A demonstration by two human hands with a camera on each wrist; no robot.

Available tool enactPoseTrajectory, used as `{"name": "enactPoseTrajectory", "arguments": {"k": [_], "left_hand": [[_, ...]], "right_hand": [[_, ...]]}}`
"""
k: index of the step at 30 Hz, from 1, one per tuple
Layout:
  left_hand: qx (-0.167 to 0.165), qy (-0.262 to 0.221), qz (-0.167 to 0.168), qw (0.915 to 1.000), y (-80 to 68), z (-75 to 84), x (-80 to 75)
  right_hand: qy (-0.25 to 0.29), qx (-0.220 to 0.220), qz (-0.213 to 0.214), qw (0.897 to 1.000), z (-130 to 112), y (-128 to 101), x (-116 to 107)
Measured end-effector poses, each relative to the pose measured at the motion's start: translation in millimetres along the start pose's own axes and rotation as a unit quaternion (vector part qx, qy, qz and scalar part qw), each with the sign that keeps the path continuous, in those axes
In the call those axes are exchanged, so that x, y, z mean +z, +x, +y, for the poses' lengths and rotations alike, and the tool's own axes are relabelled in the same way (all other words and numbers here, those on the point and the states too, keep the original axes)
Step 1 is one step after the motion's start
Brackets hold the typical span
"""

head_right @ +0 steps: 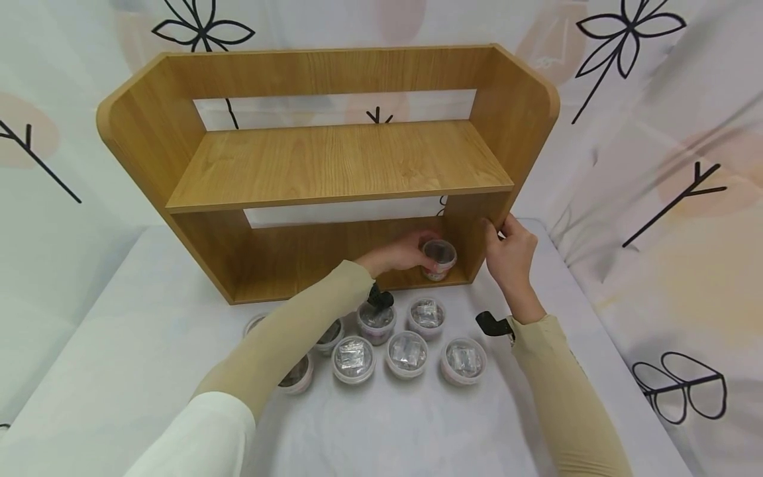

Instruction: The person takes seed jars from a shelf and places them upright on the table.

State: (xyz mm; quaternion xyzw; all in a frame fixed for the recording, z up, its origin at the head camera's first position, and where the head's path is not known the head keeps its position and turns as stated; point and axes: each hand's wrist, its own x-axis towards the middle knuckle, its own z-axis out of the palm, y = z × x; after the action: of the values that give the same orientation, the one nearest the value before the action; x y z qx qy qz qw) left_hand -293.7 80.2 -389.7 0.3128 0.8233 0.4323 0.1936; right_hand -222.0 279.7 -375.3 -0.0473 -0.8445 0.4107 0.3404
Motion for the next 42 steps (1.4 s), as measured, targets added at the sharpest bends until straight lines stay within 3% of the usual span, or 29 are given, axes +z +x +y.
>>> {"name": "enactPoseTrajectory", "arguments": {"k": [17,26,34,42], "left_hand": [[-0.011,-0.017,-0.008,0.9998,-12.2,8.9,-10.3],[0.028,-0.018,-0.012,0.9994,-22.3,22.9,-8.0],[0.072,0.04,-0.017,0.9965,-30.3,39.8,-2.8],[0.057,0.086,-0.043,0.9938,-37.8,49.8,8.2]], "right_hand": [[-0.001,-0.014,0.012,1.0,3,1,5],[-0.011,0.023,-0.044,0.999,0,1,-8],[-0.017,-0.014,-0.079,0.997,3,6,-21],[-0.027,-0.011,-0.104,0.994,5,10,-26]]}}
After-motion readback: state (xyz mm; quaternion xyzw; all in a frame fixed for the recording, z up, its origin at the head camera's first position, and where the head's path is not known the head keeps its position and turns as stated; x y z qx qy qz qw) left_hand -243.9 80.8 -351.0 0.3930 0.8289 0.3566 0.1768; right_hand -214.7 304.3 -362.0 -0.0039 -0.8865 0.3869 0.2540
